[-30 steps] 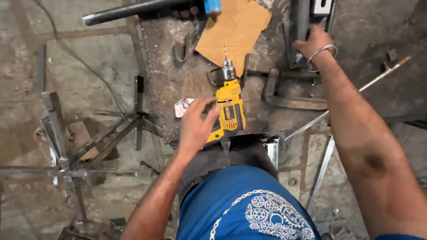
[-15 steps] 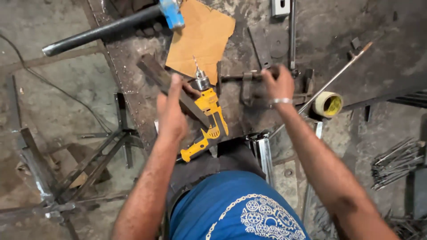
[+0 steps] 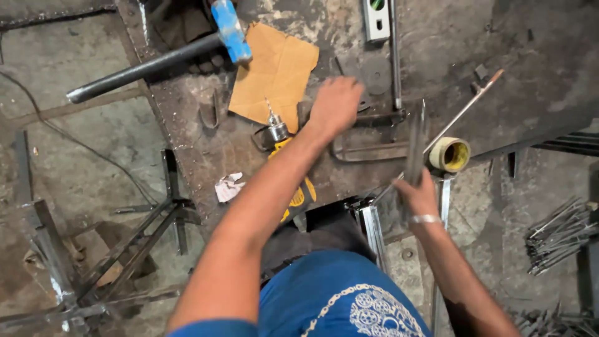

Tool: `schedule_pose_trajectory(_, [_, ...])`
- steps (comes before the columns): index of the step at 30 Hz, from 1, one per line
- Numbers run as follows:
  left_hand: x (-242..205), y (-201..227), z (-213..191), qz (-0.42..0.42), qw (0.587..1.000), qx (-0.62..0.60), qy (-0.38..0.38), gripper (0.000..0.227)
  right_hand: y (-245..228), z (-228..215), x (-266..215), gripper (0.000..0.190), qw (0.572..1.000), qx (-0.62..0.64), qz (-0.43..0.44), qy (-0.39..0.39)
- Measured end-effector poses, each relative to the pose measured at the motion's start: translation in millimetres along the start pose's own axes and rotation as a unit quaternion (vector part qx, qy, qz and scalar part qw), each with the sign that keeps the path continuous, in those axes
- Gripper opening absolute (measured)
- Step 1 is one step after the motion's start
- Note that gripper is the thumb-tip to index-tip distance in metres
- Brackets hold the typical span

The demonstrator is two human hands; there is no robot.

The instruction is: The person uses a yellow power drill to make holes in a metal bar clamped to a workbench. They then remove the drill bit, place it on the table, and pick up a metal rod to inspect it.

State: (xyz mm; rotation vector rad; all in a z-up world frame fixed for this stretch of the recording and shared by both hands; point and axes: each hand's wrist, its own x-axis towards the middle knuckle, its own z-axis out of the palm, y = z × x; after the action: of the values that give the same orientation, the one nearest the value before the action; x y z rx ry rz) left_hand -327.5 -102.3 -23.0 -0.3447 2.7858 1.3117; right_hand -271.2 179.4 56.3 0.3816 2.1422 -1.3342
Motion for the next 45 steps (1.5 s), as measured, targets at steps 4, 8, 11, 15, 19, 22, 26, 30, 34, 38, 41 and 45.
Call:
schedule_pose_trajectory(4, [67,-61,90,0.342,0.886,0.266,0.162,0.027,29,-41,-37,0.032,0.998,0.006,0.052,0.024])
schedule_pose_trajectory(8, [88,-46,73,0.345,0.873,0.344,0.032,0.021,57,-45,-51,0.033,0.991,-0.032,0.12,0.043])
schedule_pose_trajectory(11, [88,-44,60,0.288,0.867,0.394,-0.106,0.019,85,-48,-58,0.038,0.982,-0.036,0.18,0.034])
schedule_pose_trajectory(15, [38,-5,-45,0.201,0.964,0.174,-0.027,0.02,128,-58,-39,0.04,0.992,-0.071,0.103,0.013])
schedule_pose_trajectory(19, [-19,-12,-131,0.117,0.984,-0.068,0.113,0.039,177,-74,-13,0.038,0.961,-0.207,-0.181,-0.017])
schedule_pose_trajectory(22, [-71,-15,-147,-0.029,0.786,-0.612,0.079,0.036,121,-60,-18,0.04,0.977,-0.214,-0.022,-0.003])
schedule_pose_trajectory(26, [-82,-47,-127,-0.111,0.7,-0.684,0.175,0.036,52,-23,-37,0.03,0.997,-0.059,0.035,-0.03])
schedule_pose_trajectory(30, [-69,-72,-95,-0.108,0.744,-0.638,0.166,0.038,34,-11,-42,0.026,0.994,-0.083,0.044,-0.051])
schedule_pose_trajectory(34, [-66,-69,-91,-0.116,0.791,-0.587,0.128,0.036,32,-5,-48,0.026,0.994,-0.075,0.035,-0.065])
schedule_pose_trajectory(38, [-63,-77,-85,-0.079,0.822,-0.555,0.102,0.035,41,-4,-52,0.026,0.992,-0.099,0.053,-0.052])
schedule_pose_trajectory(41, [-63,-78,-83,-0.047,0.854,-0.509,0.092,0.033,34,1,-56,0.026,0.993,-0.096,0.038,-0.064])
schedule_pose_trajectory(45, [-64,-71,-94,-0.068,0.831,-0.534,0.141,0.034,12,14,-64,0.026,0.991,-0.095,0.079,-0.047])
